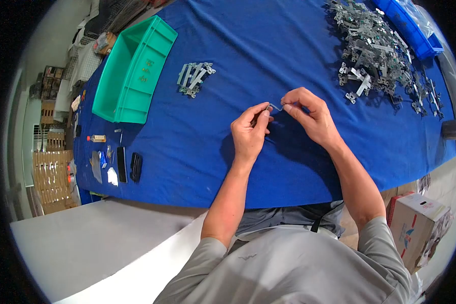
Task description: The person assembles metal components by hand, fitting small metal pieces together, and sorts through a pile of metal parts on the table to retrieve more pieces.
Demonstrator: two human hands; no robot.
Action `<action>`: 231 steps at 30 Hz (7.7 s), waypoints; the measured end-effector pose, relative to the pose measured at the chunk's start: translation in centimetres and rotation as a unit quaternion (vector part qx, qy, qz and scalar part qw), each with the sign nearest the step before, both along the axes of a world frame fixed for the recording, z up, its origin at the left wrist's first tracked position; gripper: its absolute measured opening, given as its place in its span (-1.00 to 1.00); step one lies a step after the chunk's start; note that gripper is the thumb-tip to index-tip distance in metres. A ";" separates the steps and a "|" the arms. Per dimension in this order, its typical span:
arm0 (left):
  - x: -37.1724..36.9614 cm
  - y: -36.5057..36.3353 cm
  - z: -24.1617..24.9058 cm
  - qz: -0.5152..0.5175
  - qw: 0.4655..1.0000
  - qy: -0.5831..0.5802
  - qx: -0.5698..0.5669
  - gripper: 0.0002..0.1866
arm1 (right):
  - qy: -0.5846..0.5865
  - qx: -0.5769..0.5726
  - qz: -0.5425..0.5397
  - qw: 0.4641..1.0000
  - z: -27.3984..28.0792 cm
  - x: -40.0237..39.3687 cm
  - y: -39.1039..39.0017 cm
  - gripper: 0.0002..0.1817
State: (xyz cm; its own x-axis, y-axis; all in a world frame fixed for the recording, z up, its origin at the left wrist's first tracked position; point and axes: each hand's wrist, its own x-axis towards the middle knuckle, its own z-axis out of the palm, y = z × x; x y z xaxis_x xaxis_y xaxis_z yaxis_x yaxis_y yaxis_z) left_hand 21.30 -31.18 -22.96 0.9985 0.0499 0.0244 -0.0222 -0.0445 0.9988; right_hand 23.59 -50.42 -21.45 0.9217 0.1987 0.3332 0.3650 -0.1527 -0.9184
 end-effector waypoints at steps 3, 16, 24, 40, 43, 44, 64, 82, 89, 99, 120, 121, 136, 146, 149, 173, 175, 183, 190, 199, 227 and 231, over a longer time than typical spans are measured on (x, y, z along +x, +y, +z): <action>0.1 0.4 0.0 -0.046 0.999 0.017 0.004 -0.73 | -0.021 -0.060 -0.005 0.998 0.0 0.0 -0.1 -0.88; 0.5 0.7 -0.2 0.015 0.990 -0.069 -0.119 -0.69 | 0.207 0.025 0.099 0.973 -0.6 -0.2 0.0 -0.79; 0.5 0.2 -0.7 0.024 0.995 -0.070 -0.062 -0.78 | 0.056 -0.033 -0.012 0.998 -0.3 -0.1 0.1 -0.81; 0.2 0.0 -0.1 -0.005 0.997 -0.073 -0.018 -0.67 | 0.080 -0.033 0.001 0.996 0.0 -0.5 0.4 -0.82; 0.0 -0.1 0.2 -0.010 0.998 -0.063 -0.014 -0.68 | 0.080 -0.046 0.003 0.996 -0.1 -0.4 0.3 -0.82; 0.0 0.0 0.3 -0.011 0.998 -0.058 -0.012 -0.68 | 0.076 -0.051 0.002 0.996 0.3 -0.5 0.2 -0.82; 0.0 -0.4 -0.3 0.029 0.986 -0.142 0.087 -0.81 | 0.158 -0.043 0.021 0.986 -0.4 -0.4 0.2 -0.84; -0.1 -0.2 0.6 -0.023 0.959 -0.230 0.163 -0.80 | 0.228 0.116 0.072 0.964 -0.3 0.1 -0.1 -0.82; 0.1 0.1 0.0 0.040 0.999 -0.014 -0.011 -0.79 | 0.259 0.121 0.053 0.957 0.3 0.3 -0.6 -0.82; 0.1 0.1 -0.2 0.042 0.999 -0.009 -0.005 -0.80 | 0.211 0.034 0.096 0.972 -0.4 -0.1 -0.2 -0.83; 0.1 0.0 0.3 -0.002 0.966 -0.211 0.149 -0.79 | 0.278 0.089 0.119 0.949 0.2 0.6 -0.9 -0.77; 0.1 0.0 0.2 -0.006 0.966 -0.213 0.148 -0.79 | 0.266 0.075 0.129 0.952 -0.2 0.5 -0.9 -0.77; 0.4 0.2 -0.1 0.065 0.996 -0.003 -0.059 -0.80 | 0.209 0.047 0.075 0.974 -0.5 0.0 -0.1 -0.80; 0.2 0.4 0.0 0.048 0.998 -0.036 0.000 -0.83 | 0.143 -0.045 0.032 0.988 -1.2 -0.1 0.0 -0.81; 0.2 0.4 0.4 0.038 0.989 -0.131 0.059 -0.83 | 0.123 -0.054 0.024 0.991 -1.2 -0.2 0.1 -0.82; 0.1 -0.2 0.7 -0.018 0.962 -0.225 0.154 -0.87 | 0.243 0.125 0.066 0.960 -0.6 0.5 -0.6 -0.84; 0.2 -0.4 0.3 -0.005 0.968 -0.209 0.139 -0.88 | 0.210 0.141 0.027 0.967 -0.7 0.3 -0.1 -0.83; 0.0 -0.4 0.2 -0.015 0.983 -0.143 0.113 -0.89 | 0.199 0.101 -0.038 0.974 0.0 0.4 0.0 -0.80; 0.5 0.2 0.3 0.069 0.994 0.012 -0.082 -0.84 | 0.226 0.074 0.056 0.970 0.0 -0.1 0.2 -0.81; 0.4 0.1 0.3 0.058 0.996 0.015 -0.071 -0.82 | 0.191 -0.004 0.061 0.980 -0.4 -0.2 0.2 -0.81; 0.1 -0.2 0.4 -0.020 0.957 -0.237 0.167 -0.84 | 0.197 0.032 0.045 0.979 -0.3 0.0 -0.1 -0.78; 0.0 -0.1 0.7 0.000 0.971 -0.178 0.158 -0.87 | 0.196 0.080 -0.003 0.977 -0.3 0.1 -0.1 -0.80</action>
State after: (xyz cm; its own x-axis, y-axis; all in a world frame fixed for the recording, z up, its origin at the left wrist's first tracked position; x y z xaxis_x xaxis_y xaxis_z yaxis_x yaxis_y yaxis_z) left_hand 21.34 -31.28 -22.22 0.9240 -0.0164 0.3819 -0.3633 -0.3484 0.8641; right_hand 23.72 -50.49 -21.75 0.9857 0.1673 -0.0183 -0.0193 0.0040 -0.9998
